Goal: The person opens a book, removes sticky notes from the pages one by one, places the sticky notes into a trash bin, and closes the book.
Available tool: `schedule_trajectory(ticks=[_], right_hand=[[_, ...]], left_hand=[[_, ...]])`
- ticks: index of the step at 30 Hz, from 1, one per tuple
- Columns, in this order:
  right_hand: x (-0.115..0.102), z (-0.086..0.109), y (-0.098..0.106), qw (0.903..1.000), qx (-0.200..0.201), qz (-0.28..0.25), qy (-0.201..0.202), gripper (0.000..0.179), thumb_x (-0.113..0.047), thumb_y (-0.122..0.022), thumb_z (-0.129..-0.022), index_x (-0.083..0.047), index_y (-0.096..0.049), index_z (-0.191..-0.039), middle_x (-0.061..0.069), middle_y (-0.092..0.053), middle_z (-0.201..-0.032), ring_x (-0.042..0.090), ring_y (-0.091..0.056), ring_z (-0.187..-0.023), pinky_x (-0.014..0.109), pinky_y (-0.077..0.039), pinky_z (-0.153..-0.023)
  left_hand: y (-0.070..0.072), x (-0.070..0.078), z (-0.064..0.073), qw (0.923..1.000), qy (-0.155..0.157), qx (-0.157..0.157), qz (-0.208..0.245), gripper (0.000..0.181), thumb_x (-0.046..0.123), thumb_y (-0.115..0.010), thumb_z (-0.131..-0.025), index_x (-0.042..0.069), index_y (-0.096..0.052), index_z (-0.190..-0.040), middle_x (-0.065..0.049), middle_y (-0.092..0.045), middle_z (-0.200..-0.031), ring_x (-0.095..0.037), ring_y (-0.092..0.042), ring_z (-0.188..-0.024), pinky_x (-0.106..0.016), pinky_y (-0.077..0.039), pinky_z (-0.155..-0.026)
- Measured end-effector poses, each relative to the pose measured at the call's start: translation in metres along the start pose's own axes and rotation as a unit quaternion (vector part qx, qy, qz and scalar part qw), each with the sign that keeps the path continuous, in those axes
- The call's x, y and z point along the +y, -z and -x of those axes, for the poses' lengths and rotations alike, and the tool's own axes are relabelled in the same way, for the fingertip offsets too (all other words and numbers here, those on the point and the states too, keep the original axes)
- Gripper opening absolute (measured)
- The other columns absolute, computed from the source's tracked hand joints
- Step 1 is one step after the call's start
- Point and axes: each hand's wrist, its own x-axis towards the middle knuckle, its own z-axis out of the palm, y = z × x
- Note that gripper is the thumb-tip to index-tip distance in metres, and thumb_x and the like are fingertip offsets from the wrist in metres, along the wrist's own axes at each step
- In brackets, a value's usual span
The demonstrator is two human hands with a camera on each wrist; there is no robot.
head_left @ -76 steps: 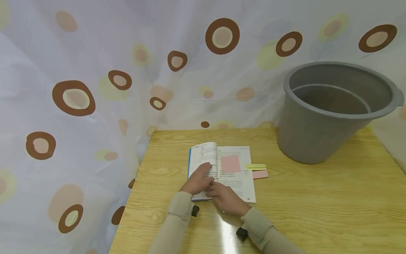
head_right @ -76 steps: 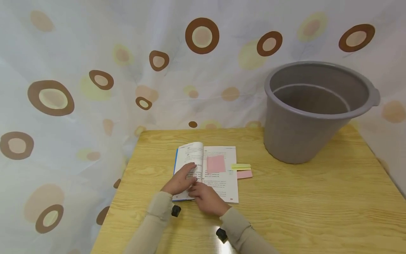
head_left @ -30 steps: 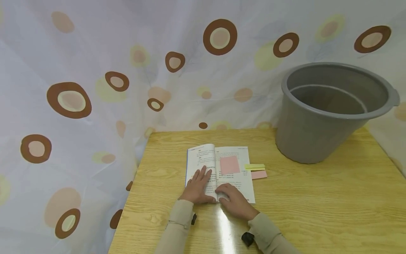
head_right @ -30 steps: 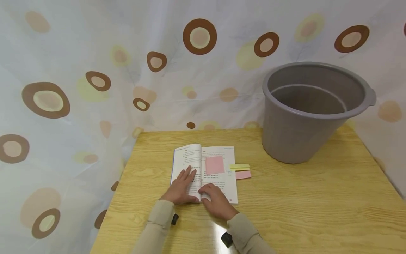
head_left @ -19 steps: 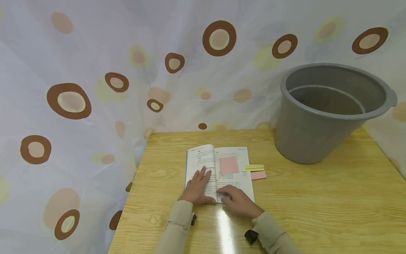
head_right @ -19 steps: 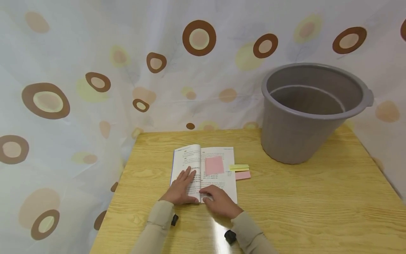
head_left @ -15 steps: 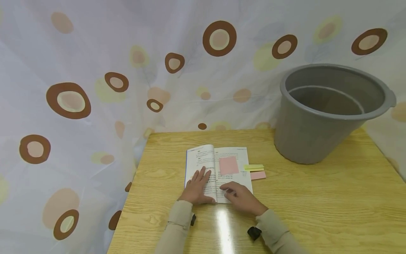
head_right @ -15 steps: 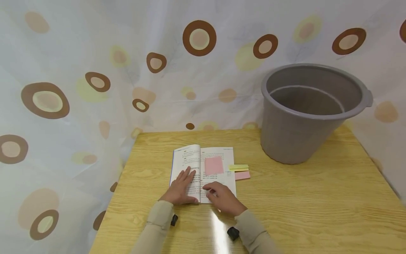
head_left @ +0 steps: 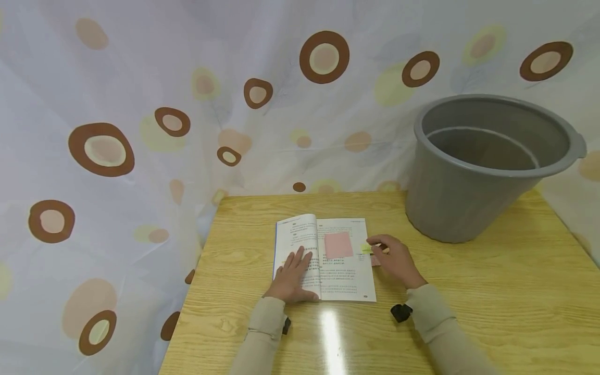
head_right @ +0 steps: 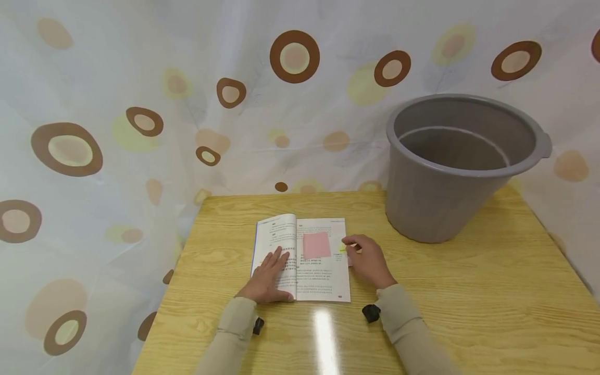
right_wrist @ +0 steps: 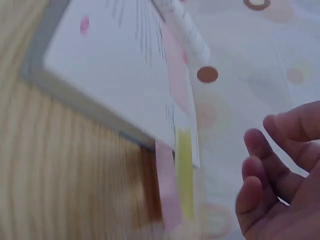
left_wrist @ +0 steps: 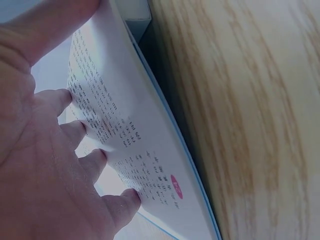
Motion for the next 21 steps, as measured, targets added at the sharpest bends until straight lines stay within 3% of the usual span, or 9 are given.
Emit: schedule_trajectory(ticks=[5, 9, 13, 21], right_hand=[[0.019, -0.015, 0.007, 0.9960, 0.022, 0.083, 0.025, 0.027, -0.007, -0.056, -0.098, 0.001, -0.066, -0.121, 0.024, -0.065, -0.122, 0.041, -0.057, -0.109, 0.057, -0.046, -0.094], [0.031, -0.027, 0.002, 0.9893, -0.016, 0.141, 0.033, 0.030, -0.010, -0.059, -0.095, -0.001, -0.067, -0.122, 0.023, -0.063, -0.125, 0.045, -0.051, -0.118, 0.062, -0.039, -0.098], [0.035, -0.036, -0.003, 0.9819, -0.051, 0.180, 0.030, 0.033, -0.015, -0.059, -0.092, -0.007, -0.068, -0.123, 0.020, -0.062, -0.127, 0.046, -0.047, -0.120, 0.066, -0.038, -0.094], [0.036, -0.040, -0.008, 0.9706, -0.062, 0.230, 0.033, 0.027, -0.016, -0.063, -0.089, -0.012, -0.074, -0.113, 0.016, -0.064, -0.122, 0.044, -0.051, -0.117, 0.063, -0.041, -0.088]], left_hand=[[-0.001, -0.001, 0.000, 1.0000, 0.000, -0.002, -0.003, 0.114, 0.044, -0.087, -0.071, 0.021, -0.019, -0.160, -0.002, -0.005, -0.170, -0.031, -0.009, -0.157, -0.061, -0.023, -0.122], [0.001, -0.001, 0.002, 1.0000, -0.002, -0.001, 0.000, 0.113, 0.043, -0.087, -0.072, 0.020, -0.020, -0.160, -0.003, -0.006, -0.170, -0.032, -0.009, -0.157, -0.063, -0.023, -0.121], [0.003, 0.000, 0.003, 1.0000, -0.002, 0.000, 0.008, 0.113, 0.042, -0.087, -0.071, 0.020, -0.021, -0.160, -0.003, -0.006, -0.170, -0.032, -0.009, -0.157, -0.063, -0.022, -0.121], [0.000, -0.002, -0.001, 0.9999, -0.009, -0.003, 0.009, 0.113, 0.043, -0.087, -0.072, 0.020, -0.020, -0.160, -0.003, -0.006, -0.170, -0.032, -0.008, -0.157, -0.063, -0.022, -0.121]])
